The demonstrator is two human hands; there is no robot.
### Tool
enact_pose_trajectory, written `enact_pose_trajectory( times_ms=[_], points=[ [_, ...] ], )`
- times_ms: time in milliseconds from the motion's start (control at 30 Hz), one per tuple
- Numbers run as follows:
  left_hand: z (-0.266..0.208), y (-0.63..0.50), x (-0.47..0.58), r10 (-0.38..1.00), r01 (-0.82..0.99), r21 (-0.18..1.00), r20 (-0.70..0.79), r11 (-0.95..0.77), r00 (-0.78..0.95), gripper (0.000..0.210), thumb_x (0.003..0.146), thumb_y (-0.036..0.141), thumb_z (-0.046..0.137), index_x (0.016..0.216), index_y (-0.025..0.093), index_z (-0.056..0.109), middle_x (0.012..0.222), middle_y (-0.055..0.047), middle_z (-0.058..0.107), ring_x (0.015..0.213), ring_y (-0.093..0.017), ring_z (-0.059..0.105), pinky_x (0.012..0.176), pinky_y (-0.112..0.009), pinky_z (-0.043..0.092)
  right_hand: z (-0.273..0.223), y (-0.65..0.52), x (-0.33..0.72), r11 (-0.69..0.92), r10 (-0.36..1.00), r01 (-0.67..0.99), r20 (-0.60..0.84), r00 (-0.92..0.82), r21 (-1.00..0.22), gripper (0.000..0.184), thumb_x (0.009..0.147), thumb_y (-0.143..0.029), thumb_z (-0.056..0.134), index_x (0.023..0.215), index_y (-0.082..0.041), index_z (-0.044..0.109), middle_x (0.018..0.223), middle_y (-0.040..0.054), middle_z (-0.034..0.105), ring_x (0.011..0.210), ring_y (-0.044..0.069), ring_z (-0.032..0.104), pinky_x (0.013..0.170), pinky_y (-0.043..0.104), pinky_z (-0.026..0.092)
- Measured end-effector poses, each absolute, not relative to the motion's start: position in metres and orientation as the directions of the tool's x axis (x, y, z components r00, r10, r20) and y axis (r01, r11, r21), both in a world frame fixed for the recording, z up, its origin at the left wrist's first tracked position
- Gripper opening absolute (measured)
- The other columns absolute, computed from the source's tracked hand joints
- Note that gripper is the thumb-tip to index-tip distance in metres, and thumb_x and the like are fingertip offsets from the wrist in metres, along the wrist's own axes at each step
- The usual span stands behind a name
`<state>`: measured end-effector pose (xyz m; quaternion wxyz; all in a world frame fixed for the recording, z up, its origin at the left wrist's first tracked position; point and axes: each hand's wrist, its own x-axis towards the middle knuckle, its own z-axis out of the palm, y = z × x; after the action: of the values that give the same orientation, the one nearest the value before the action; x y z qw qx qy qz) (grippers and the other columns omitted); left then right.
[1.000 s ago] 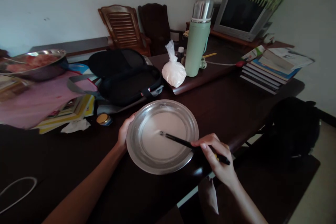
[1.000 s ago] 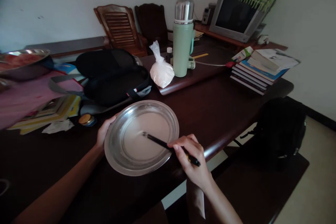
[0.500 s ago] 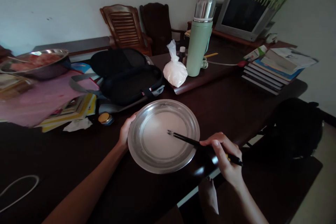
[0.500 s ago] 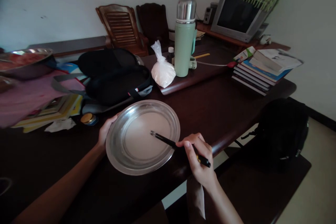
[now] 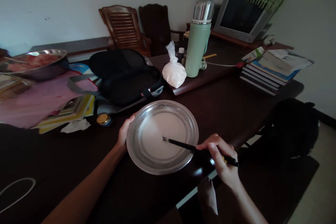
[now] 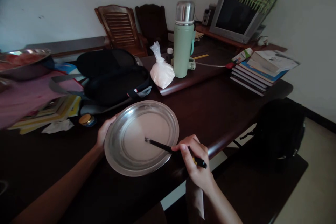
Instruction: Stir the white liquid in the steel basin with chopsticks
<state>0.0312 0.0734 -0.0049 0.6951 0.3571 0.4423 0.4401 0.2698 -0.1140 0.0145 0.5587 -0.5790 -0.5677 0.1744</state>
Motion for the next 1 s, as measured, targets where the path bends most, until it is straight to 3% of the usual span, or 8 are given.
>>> enact_pose_trajectory(
  times_ms=[100, 267, 467, 633, 800, 1000],
  points=[
    [-0.0048, 0.0732, 0.0314, 0.925, -0.296, 0.884, -0.303, 0.362, 0.228, 0.027, 0.068, 0.039, 0.069, 0.088, 0.022, 0.07, 0.081, -0.003, 0.073, 0.098, -0.03, 0.066, 0.081, -0.035, 0.055, 0.0129, -0.1107, 0.2685, 0.277, 0.859, 0.499, 0.444, 0.253, -0.821, 0.022, 0.096, -0.022, 0.05, 0.089, -0.025, 0.071, 0.081, 0.0021, 0.073, 0.075, 0.018, 0.064, 0.068, 0.033, 0.048],
    [-0.0051, 0.0732, 0.031, 0.929, -0.314, 0.881, -0.289, 0.353, 0.232, 0.025, 0.071, 0.036, 0.066, 0.09, 0.02, 0.071, 0.085, -0.004, 0.074, 0.097, -0.029, 0.067, 0.081, -0.035, 0.055, 0.012, -0.1139, 0.2726, 0.243, 0.839, 0.471, 0.427, 0.337, -0.848, 0.024, 0.097, -0.021, 0.049, 0.087, -0.025, 0.071, 0.077, 0.0014, 0.07, 0.072, 0.016, 0.062, 0.066, 0.031, 0.046],
    [-0.0078, 0.075, 0.0298, 0.929, -0.316, 0.88, -0.292, 0.355, 0.23, 0.026, 0.071, 0.036, 0.067, 0.091, 0.02, 0.072, 0.083, -0.003, 0.075, 0.091, -0.029, 0.069, 0.077, -0.035, 0.056, 0.0146, -0.1126, 0.2694, 0.291, 0.864, 0.482, 0.443, 0.238, -0.827, 0.023, 0.096, -0.02, 0.05, 0.09, -0.026, 0.071, 0.079, 0.0005, 0.072, 0.074, 0.017, 0.062, 0.068, 0.032, 0.046],
    [-0.0079, 0.0746, 0.03, 0.928, -0.327, 0.877, -0.283, 0.353, 0.241, 0.024, 0.071, 0.035, 0.066, 0.089, 0.02, 0.072, 0.082, -0.003, 0.074, 0.092, -0.028, 0.069, 0.078, -0.034, 0.055, 0.0159, -0.114, 0.2723, 0.263, 0.835, 0.481, 0.447, 0.321, -0.836, 0.025, 0.097, -0.02, 0.049, 0.087, -0.026, 0.071, 0.078, 0.0007, 0.071, 0.073, 0.016, 0.061, 0.066, 0.03, 0.045],
    [-0.0083, 0.0744, 0.0295, 0.925, -0.329, 0.869, -0.307, 0.368, 0.223, 0.025, 0.074, 0.033, 0.064, 0.093, 0.018, 0.071, 0.08, -0.002, 0.073, 0.091, -0.027, 0.069, 0.079, -0.034, 0.055, 0.0161, -0.1112, 0.2701, 0.315, 0.868, 0.466, 0.45, 0.211, -0.827, 0.022, 0.096, -0.02, 0.051, 0.091, -0.026, 0.071, 0.079, 0.0, 0.072, 0.074, 0.016, 0.063, 0.07, 0.031, 0.045],
    [-0.0084, 0.0747, 0.0284, 0.924, -0.334, 0.867, -0.303, 0.37, 0.235, 0.025, 0.075, 0.032, 0.064, 0.094, 0.018, 0.072, 0.08, -0.003, 0.073, 0.089, -0.026, 0.069, 0.078, -0.033, 0.055, 0.0163, -0.1146, 0.2747, 0.244, 0.847, 0.435, 0.409, 0.341, -0.867, 0.026, 0.098, -0.023, 0.049, 0.085, -0.025, 0.071, 0.077, 0.0001, 0.07, 0.071, 0.015, 0.06, 0.065, 0.029, 0.044]
  ],
)
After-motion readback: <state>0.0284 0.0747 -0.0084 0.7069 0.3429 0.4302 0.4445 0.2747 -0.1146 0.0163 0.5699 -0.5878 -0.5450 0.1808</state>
